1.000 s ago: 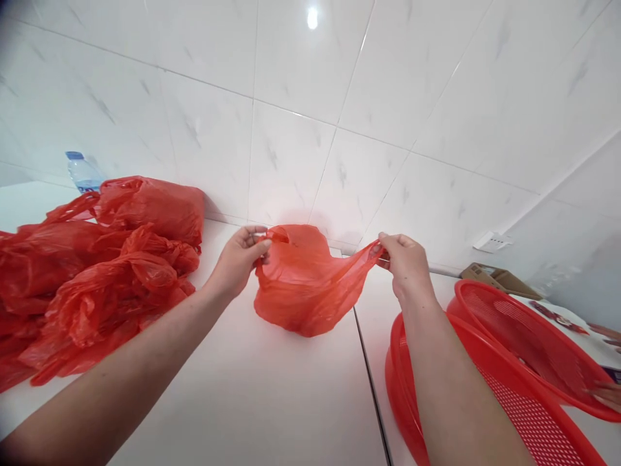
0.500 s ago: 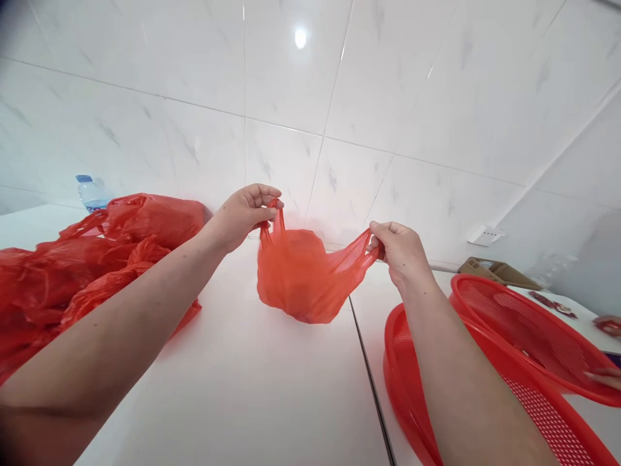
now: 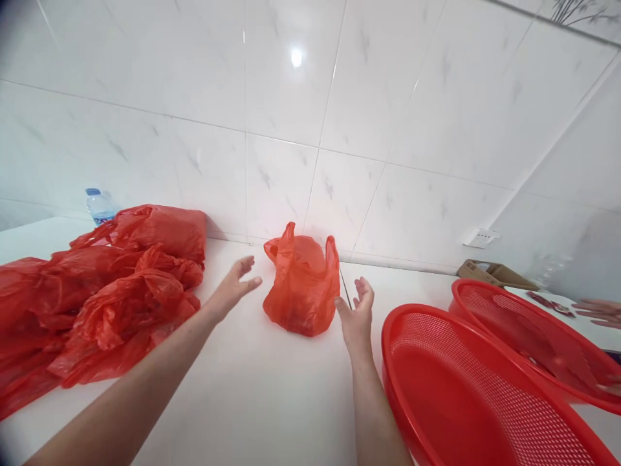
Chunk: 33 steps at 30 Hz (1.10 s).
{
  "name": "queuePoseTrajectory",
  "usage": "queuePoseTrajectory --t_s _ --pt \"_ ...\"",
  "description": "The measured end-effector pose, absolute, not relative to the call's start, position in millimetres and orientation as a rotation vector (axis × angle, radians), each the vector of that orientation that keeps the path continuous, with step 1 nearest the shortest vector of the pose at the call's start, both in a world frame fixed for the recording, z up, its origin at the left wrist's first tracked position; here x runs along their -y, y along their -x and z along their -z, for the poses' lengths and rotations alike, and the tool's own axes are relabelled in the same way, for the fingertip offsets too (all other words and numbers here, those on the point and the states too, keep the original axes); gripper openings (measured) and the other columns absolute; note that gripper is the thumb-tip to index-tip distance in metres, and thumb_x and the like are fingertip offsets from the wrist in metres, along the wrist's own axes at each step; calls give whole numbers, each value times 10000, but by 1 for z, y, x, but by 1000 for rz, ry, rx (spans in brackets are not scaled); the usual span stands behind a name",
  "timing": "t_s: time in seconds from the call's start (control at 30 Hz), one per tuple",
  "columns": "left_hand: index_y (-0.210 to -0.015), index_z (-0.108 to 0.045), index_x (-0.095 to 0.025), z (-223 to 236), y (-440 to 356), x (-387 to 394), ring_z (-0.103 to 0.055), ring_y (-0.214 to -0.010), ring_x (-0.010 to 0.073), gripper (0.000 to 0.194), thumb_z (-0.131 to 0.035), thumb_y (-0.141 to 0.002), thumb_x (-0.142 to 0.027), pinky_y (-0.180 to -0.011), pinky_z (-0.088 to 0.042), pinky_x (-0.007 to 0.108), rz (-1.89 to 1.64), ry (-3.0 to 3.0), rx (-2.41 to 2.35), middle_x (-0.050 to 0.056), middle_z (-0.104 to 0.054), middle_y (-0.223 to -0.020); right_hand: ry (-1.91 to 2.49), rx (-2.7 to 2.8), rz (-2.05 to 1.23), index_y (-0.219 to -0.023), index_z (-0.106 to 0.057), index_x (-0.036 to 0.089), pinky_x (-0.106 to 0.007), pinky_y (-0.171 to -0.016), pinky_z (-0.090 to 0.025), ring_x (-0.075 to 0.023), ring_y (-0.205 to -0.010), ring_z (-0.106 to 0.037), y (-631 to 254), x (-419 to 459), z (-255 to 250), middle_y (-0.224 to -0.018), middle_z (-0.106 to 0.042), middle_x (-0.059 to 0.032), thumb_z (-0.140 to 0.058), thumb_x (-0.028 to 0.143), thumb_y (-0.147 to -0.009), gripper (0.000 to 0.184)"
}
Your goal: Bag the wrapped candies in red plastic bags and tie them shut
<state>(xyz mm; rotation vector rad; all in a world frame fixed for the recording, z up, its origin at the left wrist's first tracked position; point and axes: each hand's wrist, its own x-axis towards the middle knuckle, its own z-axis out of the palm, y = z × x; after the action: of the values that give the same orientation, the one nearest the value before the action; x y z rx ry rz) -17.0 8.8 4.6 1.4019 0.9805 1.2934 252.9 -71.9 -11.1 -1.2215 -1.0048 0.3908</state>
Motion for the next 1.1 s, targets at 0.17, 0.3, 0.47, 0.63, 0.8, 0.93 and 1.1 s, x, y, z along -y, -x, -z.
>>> queuePoseTrajectory --t_s 0.17,0.3,0.47,0.63,0.8,0.93,1.1 --pt "-1411 -281 -165 38 -22 -13 -179 -1398 373 1049 -818 -559 -458 -1087 -277 473 -1213 -1218 -836 208 -131 -1541 1123 871 -766 -1441 -161 297 -426 -1086 -289 -238 -1403 -194 -252 32 32 -1537 -176 -109 -751 469 -637 1012" --pt "-1390 -338 -202 39 -56 -3 -408 -1299 341 1008 -839 -542 -417 -1019 -401 429 -1172 -1109 -595 178 -384 -1450 1012 890 -997 -1383 -327 267 -422 -935 -460 -272 -1185 -527 -230 17 28 -1382 -469 -126 -790 411 -612 910" --pt "-1080 -618 -131 45 -71 2 -650 -1003 305 510 -798 -625 -274 -900 -497 411 -1096 -928 -469 147 -690 -1062 847 920 -1338 -1003 -657 150 -430 -780 -527 -277 -847 -680 -212 22 38 -954 -710 -116 -782 348 -643 430" --pt "-868 -611 -152 66 -67 -18 -706 -759 229 196 -649 -735 -291 -750 -555 361 -1159 -666 -547 75 -721 -767 634 733 -1354 -994 -661 215 -421 -892 -483 -238 -974 -646 -226 8 50 -1002 -701 -66 -692 455 -728 359" --pt "-850 -608 -148 73 -61 -22 -706 -747 234 183 -616 -754 -303 -746 -559 369 -1140 -592 -535 76 -716 -739 526 628 -1371 -772 -625 248 -300 -820 -506 -138 -776 -639 -232 -6 62 -742 -661 35 -728 419 -699 213" --pt "-975 -635 -120 67 -55 -16 -688 -880 265 350 -718 -681 -291 -826 -533 377 -1093 -657 -471 121 -722 -923 509 602 -1421 -699 -558 243 -192 -501 -430 -63 -413 -382 -222 -4 66 -466 -377 103 -707 450 -738 259" --pt "-886 -661 -96 68 -48 -19 -680 -891 299 378 -743 -659 -387 -855 -517 418 -1029 -737 -497 154 -719 -904 609 756 -1496 -475 -433 222 -243 -409 -318 -91 -390 -267 -208 5 58 -401 -264 49 -325 813 -748 660"
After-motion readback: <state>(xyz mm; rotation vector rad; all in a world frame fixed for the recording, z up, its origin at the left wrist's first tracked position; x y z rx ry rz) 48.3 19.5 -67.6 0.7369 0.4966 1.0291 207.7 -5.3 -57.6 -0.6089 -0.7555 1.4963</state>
